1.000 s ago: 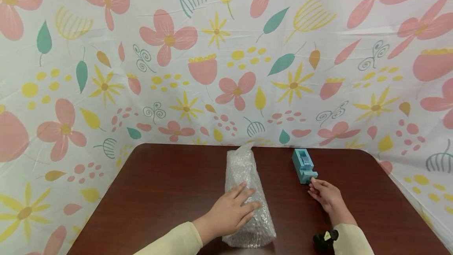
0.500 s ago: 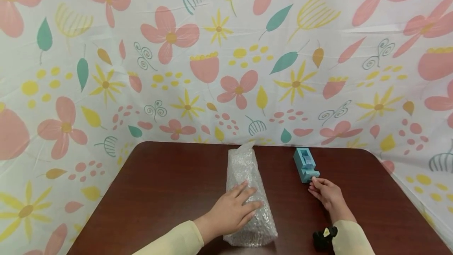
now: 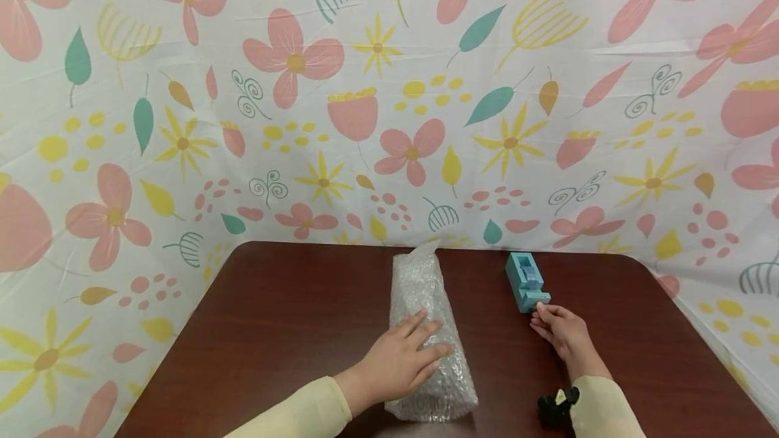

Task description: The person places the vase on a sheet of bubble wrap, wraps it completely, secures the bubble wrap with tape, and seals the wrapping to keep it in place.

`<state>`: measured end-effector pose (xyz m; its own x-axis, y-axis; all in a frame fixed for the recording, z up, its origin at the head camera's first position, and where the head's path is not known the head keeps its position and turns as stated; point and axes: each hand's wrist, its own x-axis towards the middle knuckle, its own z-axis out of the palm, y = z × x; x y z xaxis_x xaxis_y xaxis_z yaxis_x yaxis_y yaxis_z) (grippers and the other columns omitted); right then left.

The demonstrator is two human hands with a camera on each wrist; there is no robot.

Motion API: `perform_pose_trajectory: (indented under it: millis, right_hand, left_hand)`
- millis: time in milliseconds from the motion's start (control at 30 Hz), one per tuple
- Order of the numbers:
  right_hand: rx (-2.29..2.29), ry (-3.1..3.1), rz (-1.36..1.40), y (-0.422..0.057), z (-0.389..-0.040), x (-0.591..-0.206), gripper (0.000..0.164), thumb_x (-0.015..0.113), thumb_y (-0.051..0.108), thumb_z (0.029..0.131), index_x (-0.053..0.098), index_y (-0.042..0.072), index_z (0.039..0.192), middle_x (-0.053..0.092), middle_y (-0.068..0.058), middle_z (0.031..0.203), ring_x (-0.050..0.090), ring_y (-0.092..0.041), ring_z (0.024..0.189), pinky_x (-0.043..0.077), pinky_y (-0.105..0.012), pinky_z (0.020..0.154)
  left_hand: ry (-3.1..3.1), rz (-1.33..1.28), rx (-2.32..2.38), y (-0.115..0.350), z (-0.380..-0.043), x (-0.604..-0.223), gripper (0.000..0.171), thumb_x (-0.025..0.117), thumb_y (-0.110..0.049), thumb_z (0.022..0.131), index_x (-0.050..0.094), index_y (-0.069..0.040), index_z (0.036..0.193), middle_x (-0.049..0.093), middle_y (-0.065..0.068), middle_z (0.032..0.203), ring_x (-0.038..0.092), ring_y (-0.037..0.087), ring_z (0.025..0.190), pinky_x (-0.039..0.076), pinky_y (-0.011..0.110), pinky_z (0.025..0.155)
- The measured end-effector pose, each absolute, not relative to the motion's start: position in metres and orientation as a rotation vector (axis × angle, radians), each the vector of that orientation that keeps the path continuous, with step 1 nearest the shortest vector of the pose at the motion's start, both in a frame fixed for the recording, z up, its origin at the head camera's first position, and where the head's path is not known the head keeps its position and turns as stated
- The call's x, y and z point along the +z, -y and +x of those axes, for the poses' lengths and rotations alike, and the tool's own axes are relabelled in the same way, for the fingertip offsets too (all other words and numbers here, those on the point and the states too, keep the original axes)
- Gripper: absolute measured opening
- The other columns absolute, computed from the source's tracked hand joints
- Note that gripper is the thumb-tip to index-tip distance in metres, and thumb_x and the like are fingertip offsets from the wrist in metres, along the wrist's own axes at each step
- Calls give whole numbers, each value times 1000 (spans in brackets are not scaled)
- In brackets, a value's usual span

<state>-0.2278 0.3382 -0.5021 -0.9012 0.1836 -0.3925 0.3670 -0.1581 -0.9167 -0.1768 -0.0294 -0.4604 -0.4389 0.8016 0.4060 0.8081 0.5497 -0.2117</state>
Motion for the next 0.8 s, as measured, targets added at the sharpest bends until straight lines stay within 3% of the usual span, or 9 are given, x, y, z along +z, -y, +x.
perform_pose_trajectory:
  millis: [200, 467, 667, 800]
  right_hand:
    - [-2152, -2061, 666, -337, -226, -504, 17, 53, 14, 106, 67, 4, 105, 66, 8, 77, 69, -2, 70, 61, -20, 70]
    - [-2124, -2043, 632, -339, -224, -501, 20, 54, 15, 105, 62, -2, 112, 66, 5, 79, 68, -4, 72, 62, -21, 71]
    - [-2092, -1989, 542, -342, -222, -498, 19, 53, 19, 106, 68, 7, 108, 66, 6, 85, 65, -5, 79, 62, -23, 76]
    - [-1996, -2021, 380, -337, -218, -491, 25, 52, 20, 108, 68, 6, 121, 67, 9, 94, 65, -5, 85, 62, -23, 81]
  left_hand:
    - [2330, -1304, -19, 29, -177, -461, 33, 54, -38, 106, 62, -33, 138, 58, 3, 147, 57, 30, 139, 56, 40, 106]
    - [2307, -1309, 5, 28, -179, -459, 33, 55, -37, 105, 61, -34, 137, 58, 2, 146, 57, 30, 138, 54, 38, 108]
    - [2329, -1307, 5, 27, -178, -461, 33, 52, -38, 107, 61, -34, 138, 57, 2, 147, 57, 30, 139, 54, 39, 108]
    - [2322, -1305, -16, 28, -178, -461, 33, 54, -38, 106, 62, -34, 137, 58, 3, 146, 57, 31, 138, 55, 39, 106]
